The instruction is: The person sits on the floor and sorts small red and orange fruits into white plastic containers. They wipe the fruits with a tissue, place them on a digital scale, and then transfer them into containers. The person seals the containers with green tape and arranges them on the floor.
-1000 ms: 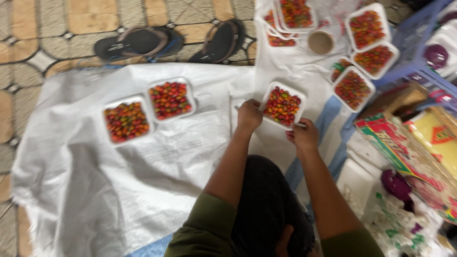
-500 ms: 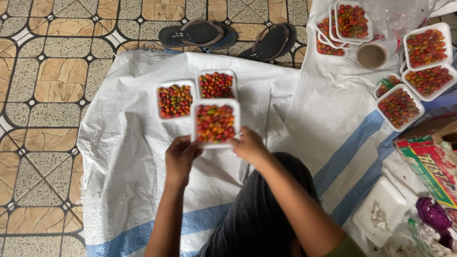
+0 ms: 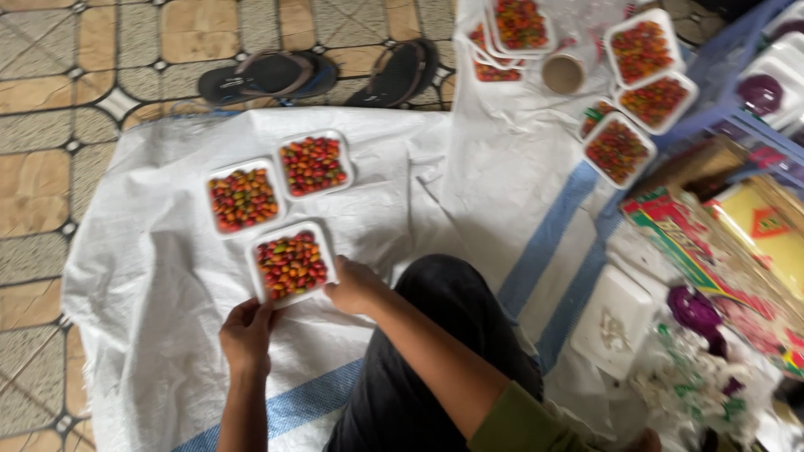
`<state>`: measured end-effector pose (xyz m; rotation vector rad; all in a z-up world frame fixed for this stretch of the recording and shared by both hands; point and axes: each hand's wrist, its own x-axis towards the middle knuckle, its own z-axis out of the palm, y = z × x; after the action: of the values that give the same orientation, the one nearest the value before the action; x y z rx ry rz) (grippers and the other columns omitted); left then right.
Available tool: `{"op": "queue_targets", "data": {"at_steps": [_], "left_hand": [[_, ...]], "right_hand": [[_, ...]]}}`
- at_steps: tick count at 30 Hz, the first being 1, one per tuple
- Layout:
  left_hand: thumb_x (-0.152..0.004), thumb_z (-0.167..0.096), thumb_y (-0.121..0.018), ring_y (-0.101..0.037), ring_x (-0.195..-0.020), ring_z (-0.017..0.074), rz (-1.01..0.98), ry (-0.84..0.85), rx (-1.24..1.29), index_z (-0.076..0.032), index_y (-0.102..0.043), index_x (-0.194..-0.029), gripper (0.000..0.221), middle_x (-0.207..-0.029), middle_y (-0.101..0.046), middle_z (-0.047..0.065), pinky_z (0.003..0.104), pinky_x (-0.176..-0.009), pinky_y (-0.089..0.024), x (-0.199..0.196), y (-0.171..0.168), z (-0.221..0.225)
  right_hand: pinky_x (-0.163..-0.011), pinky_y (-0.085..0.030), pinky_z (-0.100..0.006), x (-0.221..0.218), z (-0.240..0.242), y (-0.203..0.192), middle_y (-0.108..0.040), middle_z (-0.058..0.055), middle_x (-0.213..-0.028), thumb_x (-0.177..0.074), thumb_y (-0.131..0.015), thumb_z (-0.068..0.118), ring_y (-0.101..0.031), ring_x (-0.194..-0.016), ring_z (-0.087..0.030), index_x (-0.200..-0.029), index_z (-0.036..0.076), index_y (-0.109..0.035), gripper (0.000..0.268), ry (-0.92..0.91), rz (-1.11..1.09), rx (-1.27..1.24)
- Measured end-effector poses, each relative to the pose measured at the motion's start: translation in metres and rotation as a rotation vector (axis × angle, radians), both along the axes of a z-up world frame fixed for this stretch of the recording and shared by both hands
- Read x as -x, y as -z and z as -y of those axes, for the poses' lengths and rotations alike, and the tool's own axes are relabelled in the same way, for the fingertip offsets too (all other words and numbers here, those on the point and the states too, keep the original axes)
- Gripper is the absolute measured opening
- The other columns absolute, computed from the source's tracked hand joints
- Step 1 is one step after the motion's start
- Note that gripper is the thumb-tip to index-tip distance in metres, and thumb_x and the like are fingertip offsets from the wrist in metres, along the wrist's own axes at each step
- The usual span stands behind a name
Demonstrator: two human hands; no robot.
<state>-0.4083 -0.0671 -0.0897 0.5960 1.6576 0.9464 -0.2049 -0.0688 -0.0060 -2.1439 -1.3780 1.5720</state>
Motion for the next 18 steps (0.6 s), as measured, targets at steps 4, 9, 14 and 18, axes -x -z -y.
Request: {"op": "queue_targets", "data": {"at_steps": [4,9,14,18], "left_hand": [[-0.099,-0.015,-0.066,-0.069,-0.073,0.0176,-0.300,0.189,-0.065,0.002,-0.076,-0.108,0.022,-0.083,-0.074,0.013,0.028,-0.070,-0.059,0.015,0.014,0.004],[-0.111,-0.015,-0.060,-0.067,-0.087,0.0368,-0.746,0.349,-0.552,0.002,-0.069,-0.134,0.030,-0.118,-0.057,0.029,0.048,-0.080,-0.056,-0.009,-0.022,0.015],[-0.103,-0.008,-0.068,-0.066,-0.083,0.0175,-0.402,0.519,-0.778,-0.002,-0.072,-0.115,0.014,-0.109,-0.071,0.010,0.028,-0.066,-0.053,-0.119,-0.077,0.026],[-0.100,-0.019,-0.066,-0.058,-0.060,0.0100,-0.195,0.861,-0.773,-0.010,-0.071,-0.090,0.014,-0.063,-0.063,0.000,0.028,-0.065,-0.048,-0.237,-0.123,0.049]], "right_hand": [[-0.095,-0.056,-0.042,0.000,0.023,-0.008,-0.060,-0.024,-0.132,-0.095,-0.055,0.015,-0.061,-0.120,-0.035,-0.142,-0.002,-0.047,0.050,0.049,-0.050,-0.214],[-0.092,-0.061,-0.037,-0.018,0.081,-0.028,-0.070,-0.016,-0.114,-0.098,-0.063,0.011,-0.073,-0.101,-0.025,-0.127,0.001,-0.062,0.031,0.210,-0.365,-0.829],[-0.083,-0.062,-0.029,-0.067,0.148,-0.046,-0.072,-0.016,-0.109,-0.102,-0.059,0.011,-0.074,-0.090,-0.019,-0.122,0.000,-0.065,0.024,0.407,-0.676,-0.683],[-0.062,-0.062,-0.028,-0.134,0.200,-0.041,-0.077,-0.015,-0.096,-0.101,-0.059,0.012,-0.072,-0.069,-0.018,-0.118,0.002,-0.068,0.022,0.621,-0.633,-0.596]]}}
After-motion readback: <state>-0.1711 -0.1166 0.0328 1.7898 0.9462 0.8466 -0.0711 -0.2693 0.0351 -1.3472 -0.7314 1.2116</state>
